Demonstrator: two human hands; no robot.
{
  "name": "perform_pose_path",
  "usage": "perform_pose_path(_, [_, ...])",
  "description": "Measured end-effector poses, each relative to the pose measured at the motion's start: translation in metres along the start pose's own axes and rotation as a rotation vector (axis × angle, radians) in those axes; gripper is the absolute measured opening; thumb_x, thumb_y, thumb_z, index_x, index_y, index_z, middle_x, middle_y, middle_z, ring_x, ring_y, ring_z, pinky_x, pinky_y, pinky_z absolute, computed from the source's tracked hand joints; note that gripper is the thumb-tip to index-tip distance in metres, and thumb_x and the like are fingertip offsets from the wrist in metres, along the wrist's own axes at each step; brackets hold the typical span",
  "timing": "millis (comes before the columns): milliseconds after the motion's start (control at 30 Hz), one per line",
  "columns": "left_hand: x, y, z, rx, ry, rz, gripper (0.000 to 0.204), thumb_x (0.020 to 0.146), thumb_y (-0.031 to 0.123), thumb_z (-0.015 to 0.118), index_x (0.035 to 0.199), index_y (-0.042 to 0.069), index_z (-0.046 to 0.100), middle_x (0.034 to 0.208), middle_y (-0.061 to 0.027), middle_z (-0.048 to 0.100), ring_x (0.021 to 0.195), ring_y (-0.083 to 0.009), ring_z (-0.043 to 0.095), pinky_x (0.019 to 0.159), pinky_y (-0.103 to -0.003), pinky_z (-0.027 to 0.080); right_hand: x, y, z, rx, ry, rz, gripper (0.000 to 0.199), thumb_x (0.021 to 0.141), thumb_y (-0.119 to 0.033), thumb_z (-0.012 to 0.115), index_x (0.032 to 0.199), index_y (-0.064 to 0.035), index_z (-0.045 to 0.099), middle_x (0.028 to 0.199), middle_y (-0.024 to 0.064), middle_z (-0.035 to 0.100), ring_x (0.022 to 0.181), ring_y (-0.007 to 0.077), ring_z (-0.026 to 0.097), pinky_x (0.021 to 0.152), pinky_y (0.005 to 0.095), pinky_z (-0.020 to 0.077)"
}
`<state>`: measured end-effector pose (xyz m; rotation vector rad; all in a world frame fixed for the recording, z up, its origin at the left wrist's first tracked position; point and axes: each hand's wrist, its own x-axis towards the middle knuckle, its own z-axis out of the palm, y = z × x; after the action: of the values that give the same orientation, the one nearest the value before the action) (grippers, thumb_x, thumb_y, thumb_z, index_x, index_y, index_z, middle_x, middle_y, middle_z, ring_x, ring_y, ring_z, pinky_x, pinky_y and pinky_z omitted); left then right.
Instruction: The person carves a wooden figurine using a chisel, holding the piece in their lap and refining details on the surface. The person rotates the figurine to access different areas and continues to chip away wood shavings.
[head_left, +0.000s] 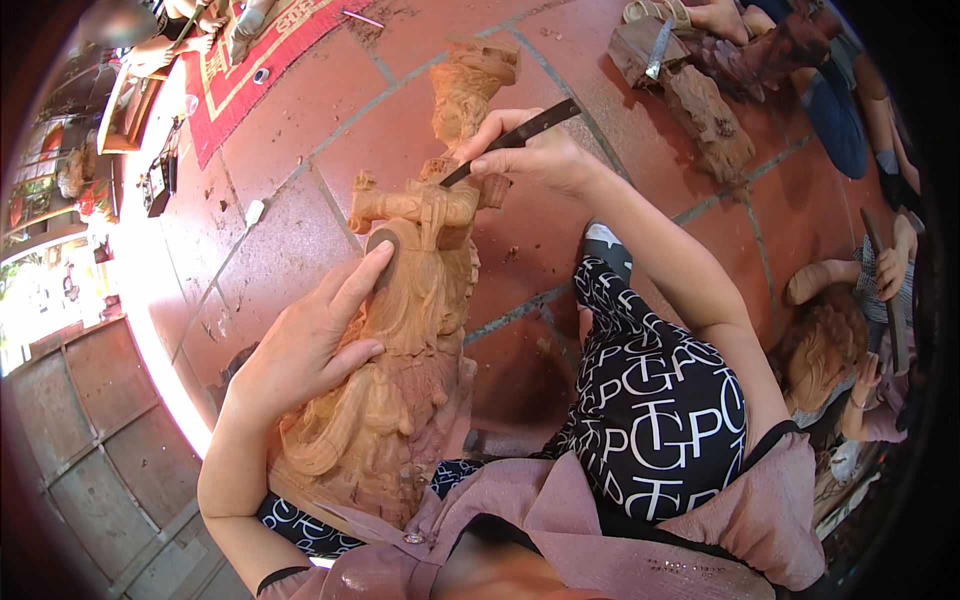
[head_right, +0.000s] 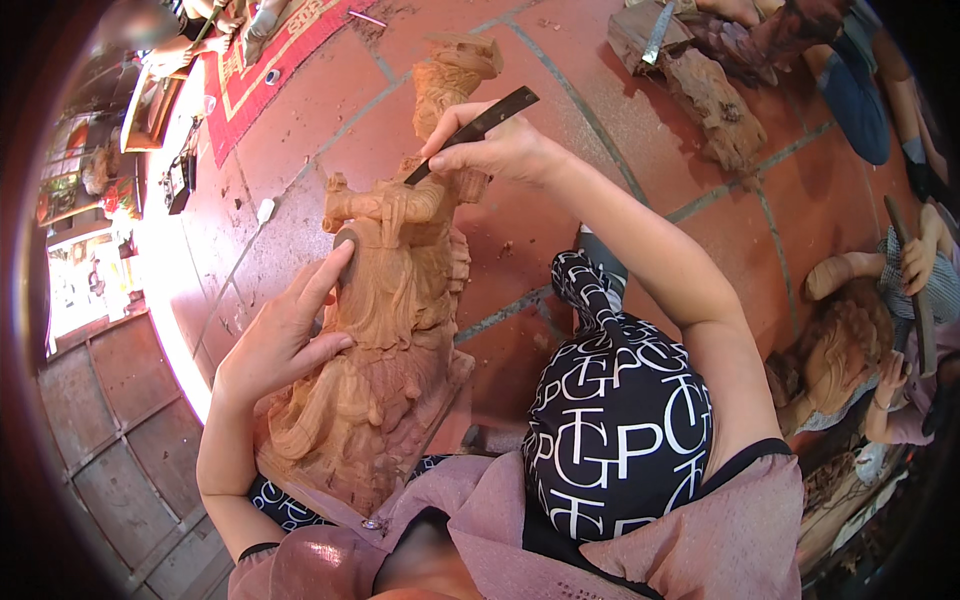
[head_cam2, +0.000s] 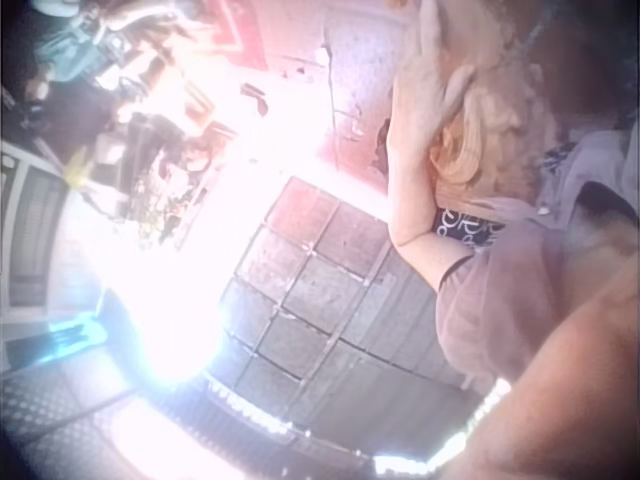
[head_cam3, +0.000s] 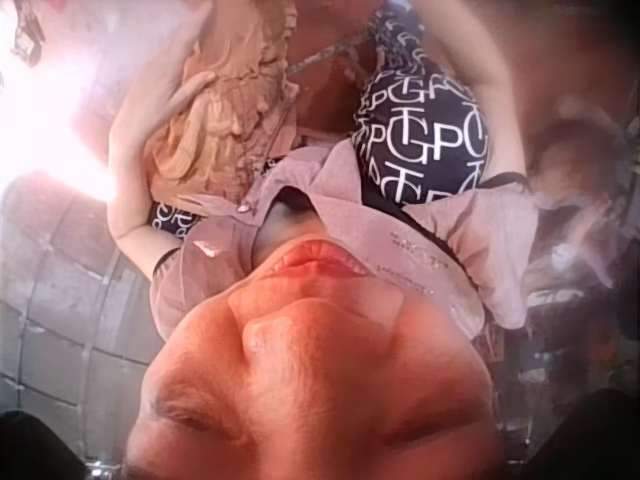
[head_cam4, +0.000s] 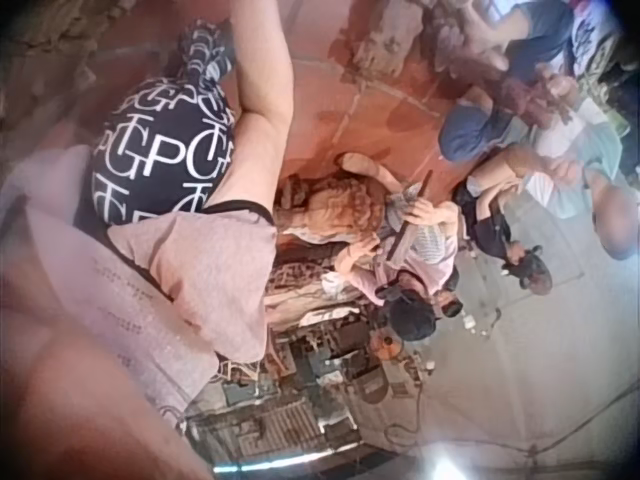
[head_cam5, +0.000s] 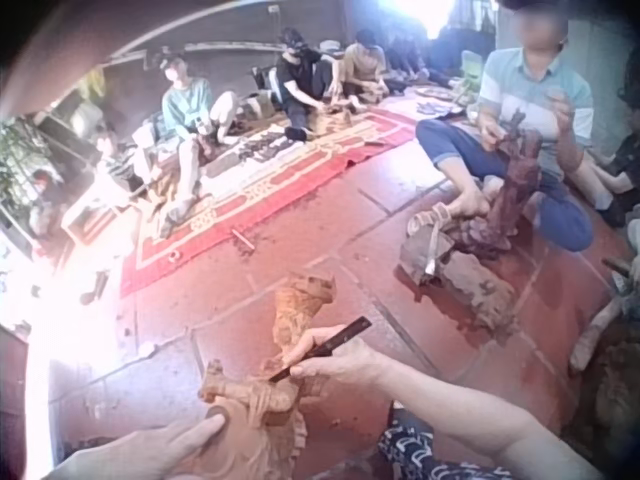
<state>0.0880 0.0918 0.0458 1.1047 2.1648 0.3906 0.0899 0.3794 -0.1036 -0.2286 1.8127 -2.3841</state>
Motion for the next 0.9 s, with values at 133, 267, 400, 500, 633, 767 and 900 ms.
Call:
perform_pose_path(133, [0.000, 0.006, -0.005, -0.047, -0.046, -0.048, 0.081, 0.078, 0.013, 0.064, 0.146, 0.011, 0.020, 0.124, -0.0191, 0.046, 0.109, -0.0378, 0.050, 0.092, -0.042, 0.043, 0.004, 0.002, -0.009, -0.031, 0.010, -0.013, 0.013, 0.077, -0.007, 0.072, 0.089, -0.0033, 0.066, 0.088, 0.0036, 0.064, 0.081, 0.0101, 0.059, 0.073, 0.0222, 0.0462])
perform_pose_path(267, [0.001, 0.006, -0.005, -0.014, -0.053, -0.043, 0.079, 0.079, 0.014, 0.064, 0.146, 0.010, 0.021, 0.125, -0.0191, 0.045, 0.109, -0.0379, 0.050, 0.092, -0.042, 0.043, 0.007, 0.020, -0.038, 0.017, 0.102, -0.013, 0.013, 0.077, -0.005, 0.071, 0.089, -0.0023, 0.066, 0.090, 0.0041, 0.064, 0.080, 0.0110, 0.059, 0.072, 0.0226, 0.0464])
perform_pose_path(400, [0.001, 0.005, -0.004, -0.036, -0.059, -0.066, 0.079, 0.079, 0.014, 0.064, 0.145, 0.010, 0.021, 0.125, -0.0196, 0.045, 0.109, -0.0381, 0.050, 0.092, -0.042, 0.043, 0.004, 0.000, -0.007, -0.007, 0.035, -0.058, 0.014, 0.077, -0.009, 0.072, 0.089, -0.0032, 0.067, 0.081, 0.0042, 0.066, 0.072, 0.0105, 0.060, 0.065, 0.0239, 0.0474])
perform_pose_path(500, [0.001, 0.005, -0.004, -0.058, -0.040, -0.052, 0.080, 0.078, 0.014, 0.064, 0.145, 0.010, 0.021, 0.123, -0.0201, 0.046, 0.108, -0.0383, 0.050, 0.092, -0.043, 0.043, 0.007, 0.013, -0.010, 0.078, -0.014, -0.003, 0.014, 0.077, -0.009, 0.072, 0.089, -0.0030, 0.067, 0.082, 0.0044, 0.066, 0.071, 0.0103, 0.060, 0.065, 0.0230, 0.0473])
perform_pose_path(633, [0.001, 0.005, -0.004, -0.034, -0.046, -0.042, 0.080, 0.078, 0.014, 0.064, 0.145, 0.010, 0.021, 0.123, -0.0206, 0.046, 0.109, -0.0388, 0.050, 0.092, -0.042, 0.043, 0.010, 0.016, -0.041, -0.036, 0.115, -0.020, 0.015, 0.078, -0.008, 0.071, 0.091, -0.0023, 0.065, 0.086, 0.0038, 0.064, 0.075, 0.0097, 0.058, 0.068, 0.0239, 0.0461])
perform_pose_path(767, [0.000, 0.001, 0.000, -0.028, -0.021, -0.038, 0.079, 0.078, 0.014, 0.064, 0.145, 0.010, 0.021, 0.123, -0.0207, 0.047, 0.109, -0.0390, 0.050, 0.092, -0.042, 0.043, 0.001, -0.006, -0.015, -0.005, 0.062, -0.015, 0.013, 0.078, -0.006, 0.070, 0.090, -0.0014, 0.066, 0.087, 0.0045, 0.065, 0.078, 0.0089, 0.059, 0.071, 0.0235, 0.0465])
perform_pose_path(900, [0.002, 0.000, 0.001, -0.029, 0.005, -0.002, 0.080, 0.078, 0.013, 0.064, 0.145, 0.010, 0.022, 0.123, -0.0205, 0.047, 0.109, -0.0390, 0.050, 0.092, -0.042, 0.043, 0.002, 0.014, -0.012, 0.049, 0.008, -0.024, 0.013, 0.077, -0.002, 0.071, 0.090, -0.0028, 0.067, 0.093, 0.0054, 0.067, 0.086, 0.0106, 0.061, 0.075, 0.0231, 0.0477])
